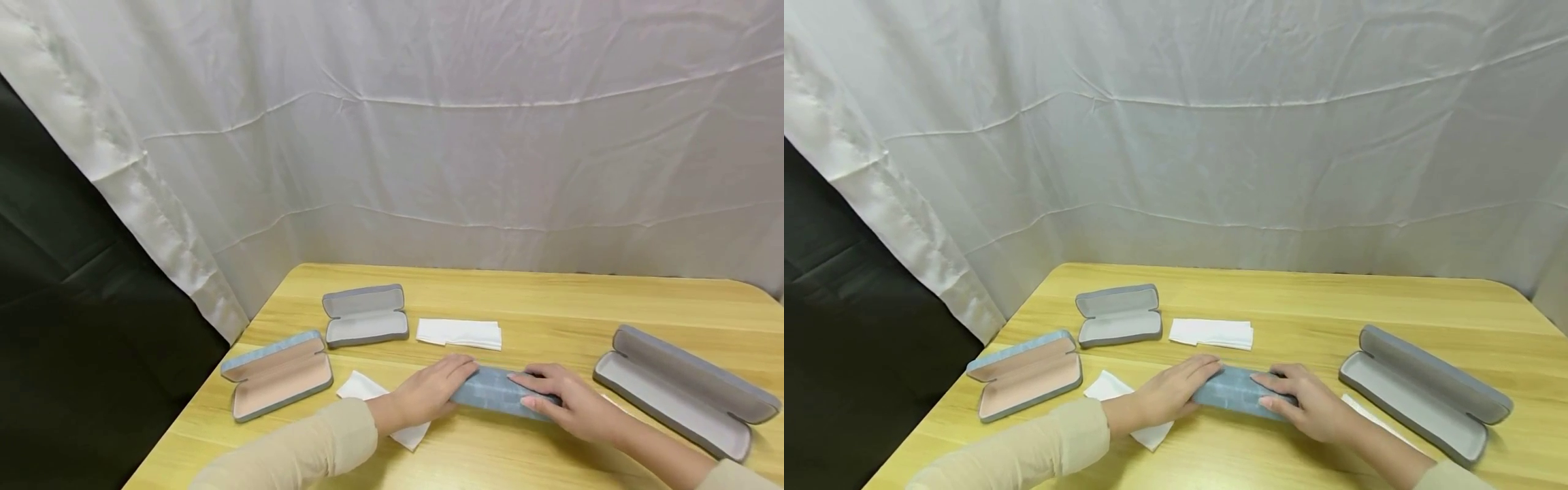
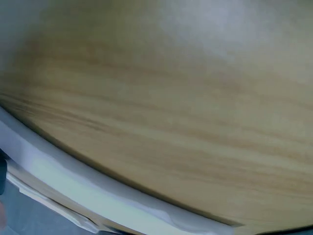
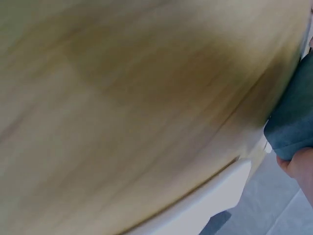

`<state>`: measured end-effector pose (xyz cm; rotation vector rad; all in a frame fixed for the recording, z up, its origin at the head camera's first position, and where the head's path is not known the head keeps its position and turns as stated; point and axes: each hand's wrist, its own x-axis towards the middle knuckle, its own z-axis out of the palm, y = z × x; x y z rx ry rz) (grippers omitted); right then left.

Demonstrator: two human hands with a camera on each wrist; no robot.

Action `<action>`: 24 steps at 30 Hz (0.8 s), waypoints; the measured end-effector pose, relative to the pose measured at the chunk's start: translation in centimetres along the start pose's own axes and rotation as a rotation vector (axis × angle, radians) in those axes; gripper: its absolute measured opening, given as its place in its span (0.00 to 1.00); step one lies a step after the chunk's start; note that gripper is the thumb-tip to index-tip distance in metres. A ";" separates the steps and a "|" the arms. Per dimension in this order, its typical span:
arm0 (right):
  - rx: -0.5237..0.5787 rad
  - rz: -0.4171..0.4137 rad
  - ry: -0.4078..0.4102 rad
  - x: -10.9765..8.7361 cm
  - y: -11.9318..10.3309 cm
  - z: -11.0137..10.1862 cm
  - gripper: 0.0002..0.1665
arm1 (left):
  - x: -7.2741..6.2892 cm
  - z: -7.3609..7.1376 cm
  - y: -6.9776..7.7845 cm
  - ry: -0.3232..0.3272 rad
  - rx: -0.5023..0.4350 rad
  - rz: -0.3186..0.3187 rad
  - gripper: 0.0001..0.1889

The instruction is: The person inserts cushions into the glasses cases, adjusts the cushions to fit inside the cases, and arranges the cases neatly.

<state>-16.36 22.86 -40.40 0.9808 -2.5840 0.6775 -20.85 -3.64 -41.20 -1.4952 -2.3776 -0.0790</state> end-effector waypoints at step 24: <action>-0.256 -0.236 0.047 -2.3 -0.2 0.8 0.32 | -0.1 -0.1 0.5 -0.185 0.012 0.061 0.37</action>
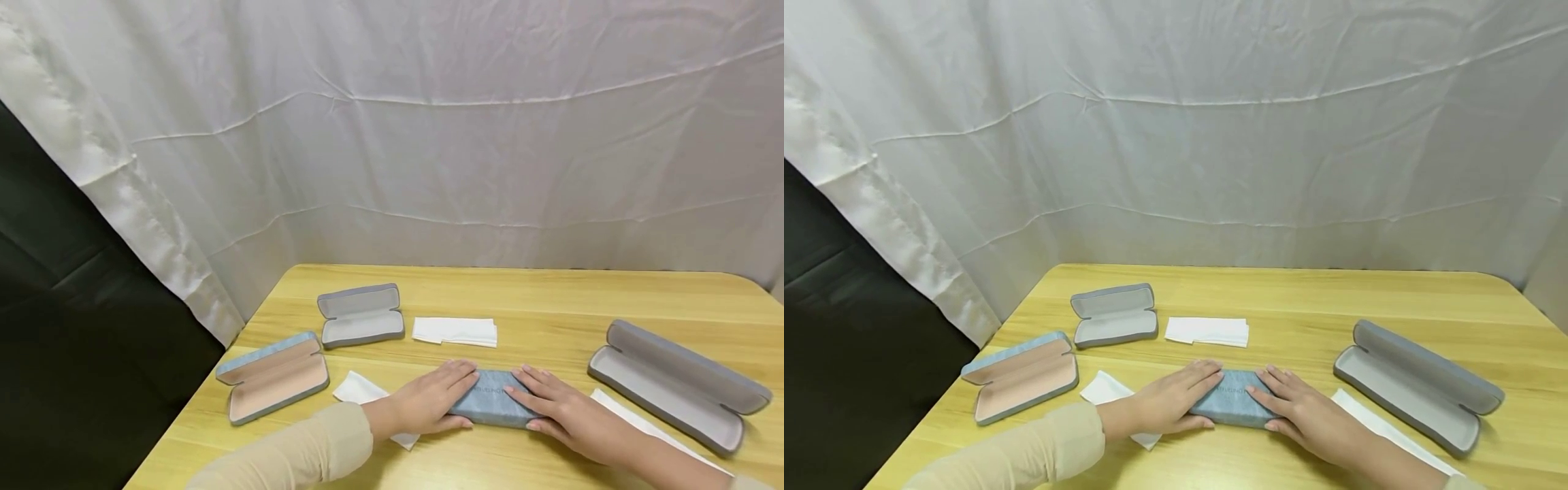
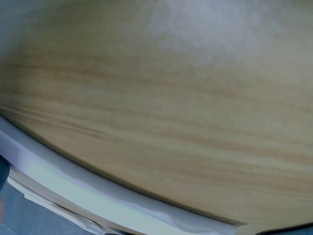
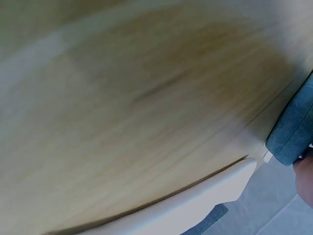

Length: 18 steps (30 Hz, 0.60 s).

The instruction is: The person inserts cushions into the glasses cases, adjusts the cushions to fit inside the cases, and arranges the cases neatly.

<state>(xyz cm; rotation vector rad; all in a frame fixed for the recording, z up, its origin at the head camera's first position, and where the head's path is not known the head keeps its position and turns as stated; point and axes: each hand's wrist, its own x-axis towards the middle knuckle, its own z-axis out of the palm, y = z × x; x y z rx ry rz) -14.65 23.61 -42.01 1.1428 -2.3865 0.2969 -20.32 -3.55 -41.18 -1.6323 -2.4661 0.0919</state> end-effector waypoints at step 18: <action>-0.039 0.022 -0.019 0.4 0.6 -0.2 0.31 | 0.6 0.3 -1.0 0.000 0.047 0.007 0.37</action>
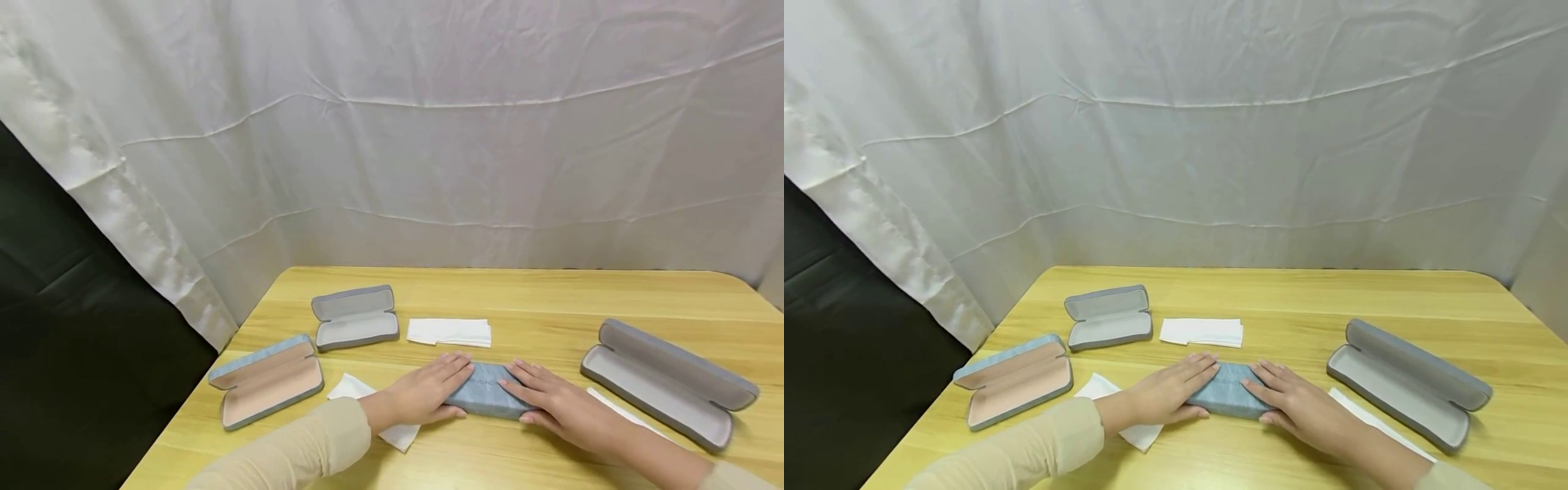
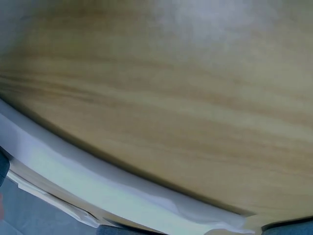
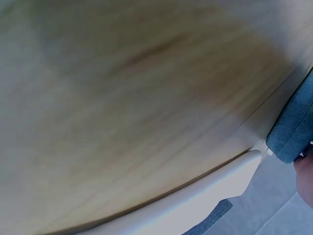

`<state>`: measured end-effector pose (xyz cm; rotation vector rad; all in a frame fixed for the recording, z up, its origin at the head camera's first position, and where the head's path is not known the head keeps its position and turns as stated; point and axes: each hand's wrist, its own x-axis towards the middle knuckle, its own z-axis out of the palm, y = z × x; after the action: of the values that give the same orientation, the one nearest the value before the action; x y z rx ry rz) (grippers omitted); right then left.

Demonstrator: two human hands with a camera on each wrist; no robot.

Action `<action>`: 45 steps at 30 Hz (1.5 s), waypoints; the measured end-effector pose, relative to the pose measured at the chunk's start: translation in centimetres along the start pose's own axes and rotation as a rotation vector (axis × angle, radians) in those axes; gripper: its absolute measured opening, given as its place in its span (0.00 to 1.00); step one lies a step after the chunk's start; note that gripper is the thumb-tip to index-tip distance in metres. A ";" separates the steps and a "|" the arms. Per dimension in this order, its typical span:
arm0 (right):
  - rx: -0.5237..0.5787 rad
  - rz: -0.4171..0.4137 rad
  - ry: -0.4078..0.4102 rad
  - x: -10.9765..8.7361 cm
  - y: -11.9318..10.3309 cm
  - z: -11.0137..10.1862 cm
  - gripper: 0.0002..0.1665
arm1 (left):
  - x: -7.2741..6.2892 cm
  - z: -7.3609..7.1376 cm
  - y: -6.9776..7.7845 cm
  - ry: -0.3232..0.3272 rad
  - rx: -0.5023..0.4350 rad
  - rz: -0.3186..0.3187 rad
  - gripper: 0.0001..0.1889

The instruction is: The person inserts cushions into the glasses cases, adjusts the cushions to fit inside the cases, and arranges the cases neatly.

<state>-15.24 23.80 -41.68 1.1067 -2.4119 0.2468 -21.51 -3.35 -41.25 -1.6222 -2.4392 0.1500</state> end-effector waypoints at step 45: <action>-0.003 0.132 0.098 -10.1 1.5 -4.9 0.40 | 7.8 -3.0 5.9 -0.115 0.016 0.045 0.38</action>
<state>-8.98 33.19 -42.30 0.9132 -2.3995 0.3323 -18.44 6.03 -38.63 -1.7067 -2.4787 0.2763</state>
